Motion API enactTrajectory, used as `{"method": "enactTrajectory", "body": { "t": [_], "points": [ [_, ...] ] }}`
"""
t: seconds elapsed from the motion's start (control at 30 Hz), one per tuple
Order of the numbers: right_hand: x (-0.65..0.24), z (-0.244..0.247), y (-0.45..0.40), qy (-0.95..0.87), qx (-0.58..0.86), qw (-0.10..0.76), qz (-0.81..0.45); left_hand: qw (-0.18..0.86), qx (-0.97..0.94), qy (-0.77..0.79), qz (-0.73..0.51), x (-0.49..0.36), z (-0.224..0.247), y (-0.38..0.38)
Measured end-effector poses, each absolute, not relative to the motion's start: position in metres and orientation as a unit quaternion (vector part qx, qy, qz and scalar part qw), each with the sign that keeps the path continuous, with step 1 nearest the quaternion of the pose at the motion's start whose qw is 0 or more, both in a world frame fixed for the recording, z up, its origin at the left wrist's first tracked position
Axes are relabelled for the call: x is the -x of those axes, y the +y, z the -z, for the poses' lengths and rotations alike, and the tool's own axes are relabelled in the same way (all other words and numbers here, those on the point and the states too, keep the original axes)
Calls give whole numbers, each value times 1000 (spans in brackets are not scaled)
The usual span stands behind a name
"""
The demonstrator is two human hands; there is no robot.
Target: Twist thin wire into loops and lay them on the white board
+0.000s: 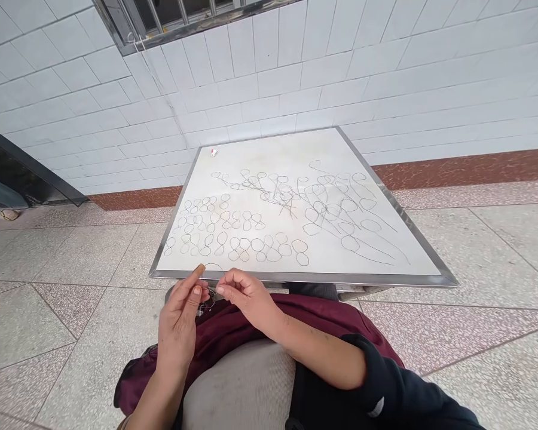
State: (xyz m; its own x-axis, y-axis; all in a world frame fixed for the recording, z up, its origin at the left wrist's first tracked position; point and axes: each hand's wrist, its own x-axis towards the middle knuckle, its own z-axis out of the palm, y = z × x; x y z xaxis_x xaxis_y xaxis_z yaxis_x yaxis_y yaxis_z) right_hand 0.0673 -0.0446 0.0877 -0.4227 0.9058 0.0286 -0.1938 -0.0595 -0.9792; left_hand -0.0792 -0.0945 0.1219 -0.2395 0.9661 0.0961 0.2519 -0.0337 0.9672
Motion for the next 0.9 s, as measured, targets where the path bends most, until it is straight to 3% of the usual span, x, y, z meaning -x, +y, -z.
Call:
{"method": "enactTrajectory", "body": {
  "t": [0.27, 0.53, 0.9],
  "points": [
    [-70, -89, -47, -463, 283, 420, -727, 376, -466, 601, -530, 82, -120, -91],
    [-68, -88, -47, -468, 296, 428, -714, 345, -508, 606, -506, 85, -123, -94],
    [-69, -87, -49, -531, 283, 412, -684, 383, -504, 591, -501, 81, -121, -95]
  ]
}}
